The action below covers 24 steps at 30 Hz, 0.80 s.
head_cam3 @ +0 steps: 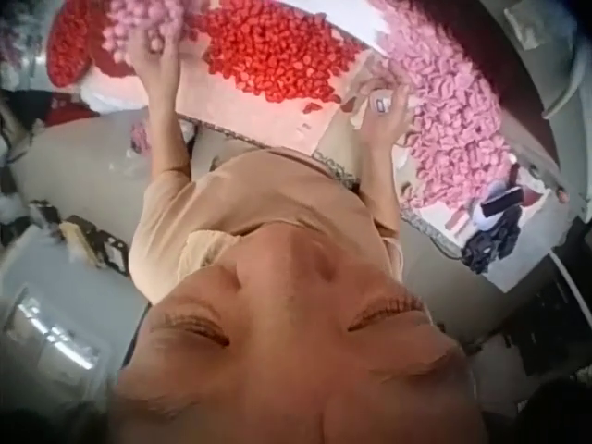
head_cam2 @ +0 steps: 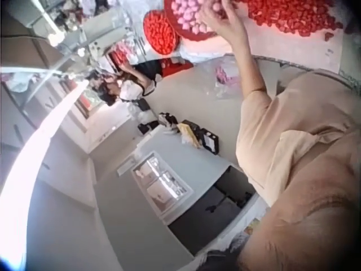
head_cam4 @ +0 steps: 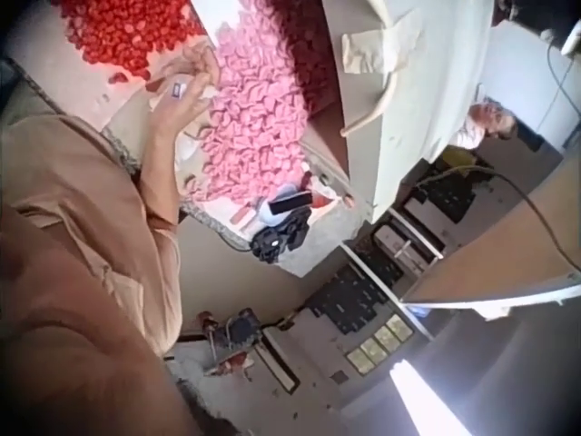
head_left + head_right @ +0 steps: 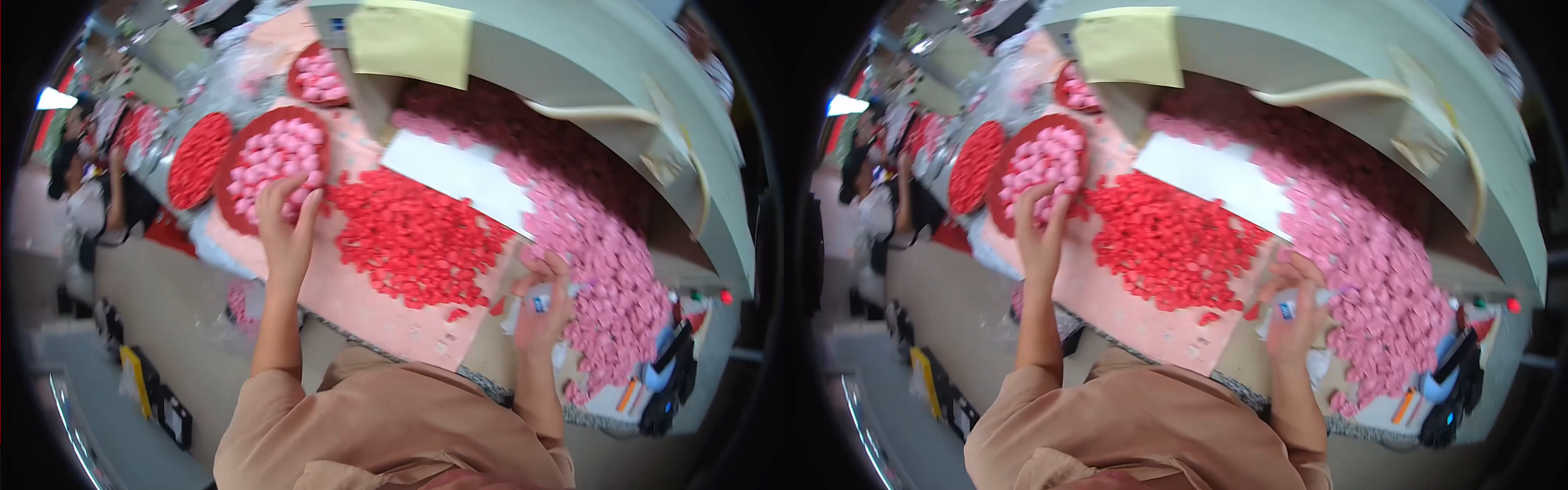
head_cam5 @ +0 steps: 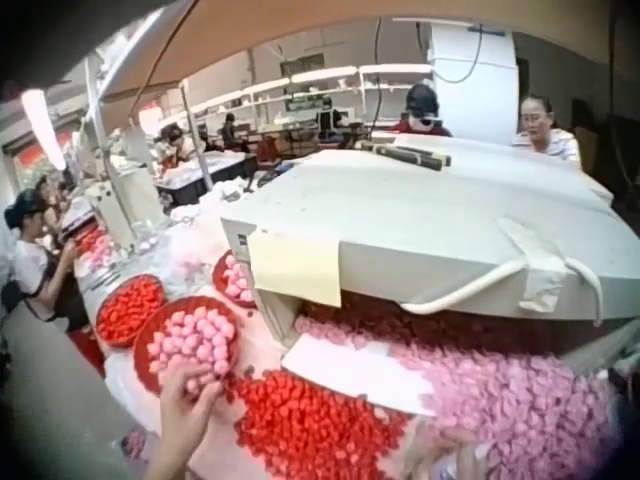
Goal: Assembling small pink and red plastic toy components at a factory workbench.
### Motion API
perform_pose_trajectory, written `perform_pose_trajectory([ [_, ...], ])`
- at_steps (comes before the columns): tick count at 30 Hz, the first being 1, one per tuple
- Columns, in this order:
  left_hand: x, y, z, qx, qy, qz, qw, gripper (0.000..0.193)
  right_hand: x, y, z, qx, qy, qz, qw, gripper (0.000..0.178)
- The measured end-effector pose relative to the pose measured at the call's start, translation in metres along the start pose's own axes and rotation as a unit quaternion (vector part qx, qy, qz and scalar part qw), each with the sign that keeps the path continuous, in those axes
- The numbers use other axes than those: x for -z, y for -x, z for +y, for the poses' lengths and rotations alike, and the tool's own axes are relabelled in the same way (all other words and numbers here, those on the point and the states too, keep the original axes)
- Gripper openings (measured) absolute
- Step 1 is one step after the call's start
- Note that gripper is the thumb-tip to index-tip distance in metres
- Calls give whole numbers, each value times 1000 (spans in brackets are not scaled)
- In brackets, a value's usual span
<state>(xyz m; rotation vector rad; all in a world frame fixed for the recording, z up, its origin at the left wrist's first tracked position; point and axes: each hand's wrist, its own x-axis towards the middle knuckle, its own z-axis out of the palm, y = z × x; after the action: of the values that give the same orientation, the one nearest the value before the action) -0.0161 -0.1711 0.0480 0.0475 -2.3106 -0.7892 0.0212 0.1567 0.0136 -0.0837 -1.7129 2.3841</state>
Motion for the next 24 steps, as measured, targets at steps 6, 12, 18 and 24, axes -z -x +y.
perform_pose_trajectory([
  [6, 9, 3, 164, -22, 815, -431, 387, 21, 4, 6, 4, -19, 12, -16, 1000, 43],
  [12, 34, 0, 198, 39, 776, -556, 295, 39, -11, 10, -13, -12, -80, -76, 994, 40],
  [18, 17, 7, 209, 30, 763, -588, 265, 35, 1, 13, -20, -3, -64, -78, 995, 42],
  [24, 18, 0, 199, -33, 803, -573, 162, 45, -5, 16, -26, 15, -52, -100, 994, 41],
])
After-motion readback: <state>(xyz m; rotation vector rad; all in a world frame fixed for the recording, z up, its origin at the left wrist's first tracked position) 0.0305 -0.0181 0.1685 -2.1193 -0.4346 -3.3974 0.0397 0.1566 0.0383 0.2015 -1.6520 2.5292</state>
